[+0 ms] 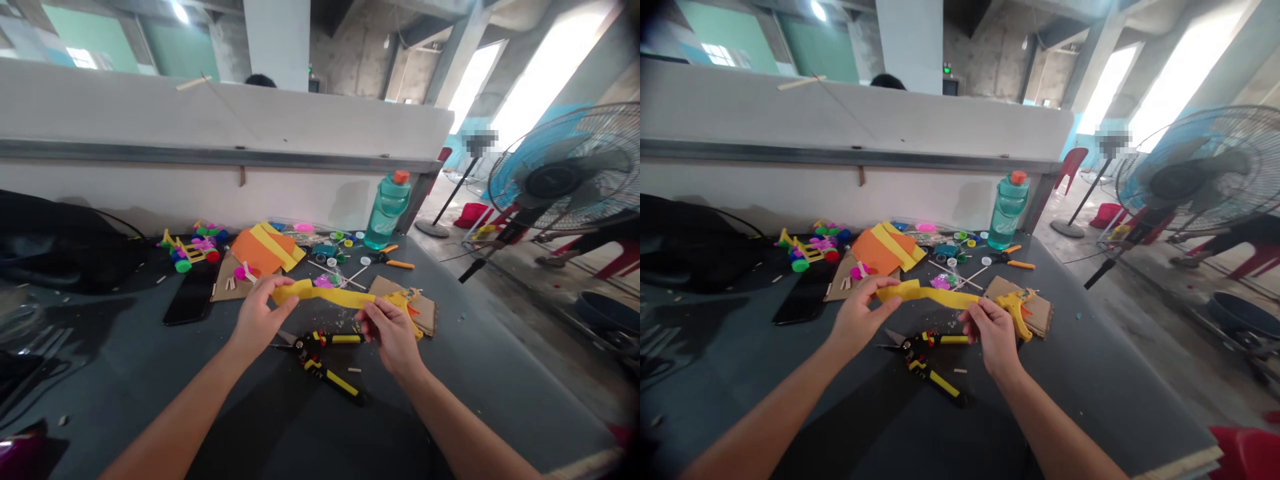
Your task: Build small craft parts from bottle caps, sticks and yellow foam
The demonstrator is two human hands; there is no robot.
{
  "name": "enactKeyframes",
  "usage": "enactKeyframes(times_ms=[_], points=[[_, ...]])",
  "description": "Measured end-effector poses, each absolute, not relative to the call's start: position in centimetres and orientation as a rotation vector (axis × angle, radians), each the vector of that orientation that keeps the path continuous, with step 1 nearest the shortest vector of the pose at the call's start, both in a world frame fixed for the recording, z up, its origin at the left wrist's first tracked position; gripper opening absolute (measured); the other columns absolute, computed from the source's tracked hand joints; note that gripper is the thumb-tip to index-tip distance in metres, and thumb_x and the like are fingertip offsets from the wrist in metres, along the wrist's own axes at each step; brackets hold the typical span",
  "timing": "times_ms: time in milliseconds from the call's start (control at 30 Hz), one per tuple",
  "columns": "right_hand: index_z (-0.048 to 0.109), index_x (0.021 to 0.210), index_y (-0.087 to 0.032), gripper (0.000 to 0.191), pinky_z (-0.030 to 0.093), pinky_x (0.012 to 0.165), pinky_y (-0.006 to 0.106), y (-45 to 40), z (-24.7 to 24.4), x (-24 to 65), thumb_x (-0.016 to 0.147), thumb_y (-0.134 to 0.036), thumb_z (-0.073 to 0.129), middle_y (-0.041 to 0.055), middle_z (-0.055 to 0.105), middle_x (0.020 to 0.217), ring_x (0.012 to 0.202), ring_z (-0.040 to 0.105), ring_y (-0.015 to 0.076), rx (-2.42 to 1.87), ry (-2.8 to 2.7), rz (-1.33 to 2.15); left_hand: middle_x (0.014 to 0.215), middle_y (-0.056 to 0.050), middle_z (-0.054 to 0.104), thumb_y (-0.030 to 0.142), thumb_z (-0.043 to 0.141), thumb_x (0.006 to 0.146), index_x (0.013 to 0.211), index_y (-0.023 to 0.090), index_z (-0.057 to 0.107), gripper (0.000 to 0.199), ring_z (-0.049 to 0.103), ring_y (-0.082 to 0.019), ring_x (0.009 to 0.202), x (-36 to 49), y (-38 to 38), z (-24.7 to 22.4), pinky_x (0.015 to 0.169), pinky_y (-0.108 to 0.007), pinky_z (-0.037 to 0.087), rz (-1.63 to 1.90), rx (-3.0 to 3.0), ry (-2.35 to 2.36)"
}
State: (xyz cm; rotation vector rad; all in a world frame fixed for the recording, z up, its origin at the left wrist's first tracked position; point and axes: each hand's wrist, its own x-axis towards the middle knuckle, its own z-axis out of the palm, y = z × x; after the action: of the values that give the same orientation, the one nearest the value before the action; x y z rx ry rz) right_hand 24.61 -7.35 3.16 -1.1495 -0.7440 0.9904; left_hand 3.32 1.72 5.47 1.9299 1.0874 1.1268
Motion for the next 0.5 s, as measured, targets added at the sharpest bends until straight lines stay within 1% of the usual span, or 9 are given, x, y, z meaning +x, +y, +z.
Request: enactKeyframes(times_ms=[33,67,133,167,200,233,333,400,500], points=[[0.064,0.073,-0.016,0.022,0.039,0.036,0.018,-7.5,3.1,24.5,0.075,-0.038,0.066,0.0020,0.065,0.066,0.046,0.051,0.0086,-1.140,-0.764,0.980,0.092,-0.005,0.062,0.040,0.059,0.078,0.089,0.018,0.063,0.024,0.057,-0.018,0.087,3.5,1.1,5.8,0.081,-0.031,0.045,1.160,1.918,1.098],[0.066,0.079,-0.017,0.021,0.042,0.038,0.019,-7.6,3.1,24.3,0.076,-0.038,0.064,0.0031,0.067,0.070,0.050,0.054,0.0105,-1.146,-0.807,0.960,0.083,-0.004,0.063,0.041,0.055,0.081,0.082,0.017,0.063,0.025,0.058,-0.017,0.080,3.9,0.5,6.1,0.077,-0.030,0.046,1.116,1.873,1.087],[0.069,0.094,-0.021,0.022,0.048,0.043,0.023,-8.1,3.0,24.1,0.080,-0.035,0.060,0.0046,0.069,0.079,0.057,0.060,0.0141,-1.196,-0.980,0.865,0.071,-0.004,0.063,0.048,0.049,0.083,0.073,0.016,0.064,0.037,0.058,-0.016,0.069,4.8,-0.7,6.2,0.067,-0.028,0.047,0.898,1.725,0.979],[0.069,0.099,-0.023,0.023,0.050,0.047,0.025,-8.3,3.0,24.0,0.082,-0.031,0.058,0.0046,0.070,0.083,0.060,0.061,0.0151,-1.229,-1.106,0.787,0.068,-0.005,0.064,0.052,0.047,0.083,0.075,0.014,0.065,0.042,0.058,-0.015,0.064,5.2,-1.2,6.0,0.063,-0.027,0.048,0.733,1.638,0.887],[0.070,0.102,-0.026,0.024,0.051,0.051,0.026,-8.6,3.0,24.0,0.083,-0.027,0.055,0.0043,0.071,0.087,0.064,0.063,0.0157,-1.256,-1.240,0.695,0.072,-0.007,0.066,0.056,0.047,0.082,0.082,0.013,0.066,0.047,0.059,-0.015,0.061,5.7,-1.7,5.8,0.060,-0.027,0.048,0.603,1.516,0.816],[0.070,0.102,-0.028,0.026,0.053,0.055,0.027,-8.8,3.0,24.0,0.083,-0.023,0.053,0.0038,0.071,0.091,0.067,0.064,0.0161,-1.270,-1.369,0.597,0.080,-0.009,0.067,0.059,0.047,0.080,0.088,0.012,0.065,0.051,0.060,-0.014,0.060,6.0,-2.0,5.5,0.059,-0.028,0.049,0.518,1.391,0.767],[0.070,0.103,-0.030,0.035,0.054,0.068,0.030,-9.3,3.3,24.0,0.083,-0.013,0.047,0.0027,0.071,0.097,0.080,0.067,0.0180,-1.246,-1.612,0.377,0.097,-0.015,0.066,0.061,0.051,0.078,0.097,0.011,0.061,0.055,0.065,-0.020,0.079,6.5,-2.4,4.8,0.068,-0.031,0.052,0.464,1.080,0.691],[0.069,0.105,-0.029,0.037,0.053,0.074,0.031,-9.4,3.5,24.0,0.083,-0.011,0.045,0.0028,0.071,0.097,0.086,0.066,0.0184,-1.220,-1.670,0.300,0.097,-0.016,0.066,0.058,0.054,0.078,0.099,0.010,0.061,0.053,0.065,-0.023,0.087,6.5,-2.6,4.7,0.074,-0.034,0.053,0.426,0.950,0.632],[0.069,0.105,-0.028,0.038,0.053,0.074,0.031,-9.3,3.7,23.9,0.084,-0.010,0.043,0.0027,0.072,0.095,0.086,0.066,0.0177,-1.201,-1.732,0.253,0.095,-0.014,0.068,0.050,0.058,0.080,0.106,0.011,0.060,0.046,0.066,-0.022,0.086,6.7,-2.9,4.8,0.073,-0.034,0.054,0.455,0.891,0.588]])
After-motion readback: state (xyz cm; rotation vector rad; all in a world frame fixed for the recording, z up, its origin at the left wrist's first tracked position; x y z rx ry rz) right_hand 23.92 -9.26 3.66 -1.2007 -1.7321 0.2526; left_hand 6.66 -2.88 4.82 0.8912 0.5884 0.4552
